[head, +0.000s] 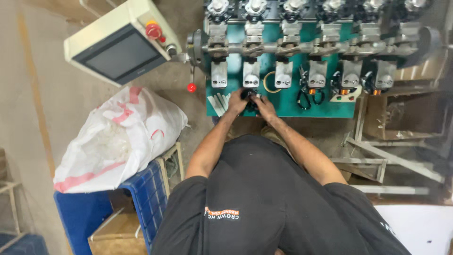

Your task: The person unwraps plastic film from small black mechanical components in a blue bin, then carries them to a multi-station machine and fits each component onto the machine's spindles, using scissors at times to help with the parts. They repeat this cycle, moving between the bin and the machine.

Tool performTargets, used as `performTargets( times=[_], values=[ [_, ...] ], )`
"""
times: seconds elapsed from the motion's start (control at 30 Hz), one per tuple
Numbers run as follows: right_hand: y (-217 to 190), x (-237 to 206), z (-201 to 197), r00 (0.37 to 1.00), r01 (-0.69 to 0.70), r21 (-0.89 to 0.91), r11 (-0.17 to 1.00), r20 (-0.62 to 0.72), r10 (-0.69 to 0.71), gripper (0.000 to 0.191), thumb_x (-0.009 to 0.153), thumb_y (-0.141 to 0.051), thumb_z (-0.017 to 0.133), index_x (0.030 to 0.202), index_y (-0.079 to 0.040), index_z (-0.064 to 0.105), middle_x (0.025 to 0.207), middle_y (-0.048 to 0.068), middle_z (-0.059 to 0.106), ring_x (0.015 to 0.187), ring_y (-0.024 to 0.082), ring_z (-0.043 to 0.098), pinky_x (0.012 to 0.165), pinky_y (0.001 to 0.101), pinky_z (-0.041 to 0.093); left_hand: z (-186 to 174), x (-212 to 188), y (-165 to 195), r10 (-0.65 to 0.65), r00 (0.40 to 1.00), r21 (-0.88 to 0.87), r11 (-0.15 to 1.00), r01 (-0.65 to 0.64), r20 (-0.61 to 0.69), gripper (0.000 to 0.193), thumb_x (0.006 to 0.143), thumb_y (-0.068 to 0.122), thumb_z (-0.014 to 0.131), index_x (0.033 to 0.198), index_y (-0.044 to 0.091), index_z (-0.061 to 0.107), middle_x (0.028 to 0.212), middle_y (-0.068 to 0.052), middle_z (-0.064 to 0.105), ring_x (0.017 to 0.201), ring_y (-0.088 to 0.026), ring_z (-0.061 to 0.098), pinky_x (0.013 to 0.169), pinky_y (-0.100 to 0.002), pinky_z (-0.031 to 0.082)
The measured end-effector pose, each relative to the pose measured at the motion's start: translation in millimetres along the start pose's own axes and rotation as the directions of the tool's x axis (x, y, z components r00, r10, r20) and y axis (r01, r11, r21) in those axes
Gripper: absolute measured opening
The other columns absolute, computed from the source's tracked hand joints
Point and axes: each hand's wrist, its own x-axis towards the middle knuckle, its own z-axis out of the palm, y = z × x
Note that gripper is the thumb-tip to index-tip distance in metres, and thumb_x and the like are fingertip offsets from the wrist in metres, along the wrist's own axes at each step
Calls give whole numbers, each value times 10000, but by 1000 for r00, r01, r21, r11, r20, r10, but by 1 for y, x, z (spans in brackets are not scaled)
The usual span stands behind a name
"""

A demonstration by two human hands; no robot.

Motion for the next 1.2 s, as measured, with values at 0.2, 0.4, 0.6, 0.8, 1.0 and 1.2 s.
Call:
performTargets(
  times=[0.2, 0.4, 0.6, 0.8, 1.0, 1.2],
  values=[
    [53, -25, -57, 976, -165, 577, 800, -23, 218, 429, 857, -401, 691, 1189, -130, 660, 982, 49, 695, 885, 214, 666, 639, 390, 545, 58, -52, 17, -221, 783, -309, 830, 464, 582, 800, 900, 254, 751, 1579, 60, 375, 934, -195, 657, 707, -208, 628, 626, -406, 560],
    [191, -160, -227, 900, 144, 866, 479, -316, 301, 403, 831, -330, 620, 1203, -180, 665, 1094, 18, 752, 977, 178, 734, 781, 380, 587, 108, -35, 48, 52, 809, -328, 928, 178, 586, 743, 1028, 587, 452, 1595, 120, 340, 1541, -114, 503, 1327, -206, 539, 994, -399, 501],
    [332, -329, -374, 320, 740, 611, 280, -686, 654, 383, 897, -307, 730, 1207, -97, 648, 1067, 86, 715, 947, 263, 716, 839, 475, 586, 163, -10, 88, -32, 862, -763, 451, 463, 505, 709, 1019, 641, 407, 1521, 143, 353, 1520, -61, 473, 1355, -248, 501, 1073, -504, 442],
    [398, -405, -419, 6, 568, 789, 234, -288, 958, 383, 897, -362, 738, 1183, -121, 654, 1057, 87, 691, 921, 268, 678, 777, 478, 550, 197, 16, 104, -146, 951, -879, 362, 309, 274, 545, 1042, 531, 443, 1391, 131, 564, 1280, -39, 680, 1090, -228, 688, 818, -433, 586],
    [407, -368, -436, -446, 206, 872, 444, -320, 836, 277, 918, -328, 726, 1075, -101, 708, 891, 80, 690, 771, 219, 656, 667, 412, 527, 195, 23, 94, -183, 948, -844, 435, 314, 259, 482, 1100, 500, 414, 1356, 128, 583, 1197, -27, 697, 1001, -211, 699, 750, -400, 587],
    [301, -198, -378, 222, 69, 368, 927, -912, 346, 220, 939, -294, 714, 968, -81, 763, 725, 72, 690, 620, 169, 635, 557, 346, 504, 200, 21, 110, -73, 977, -902, 376, 213, 200, 454, 1100, 444, 423, 1347, 97, 578, 1200, -50, 702, 1012, -206, 713, 768, -368, 611]
  ],
)
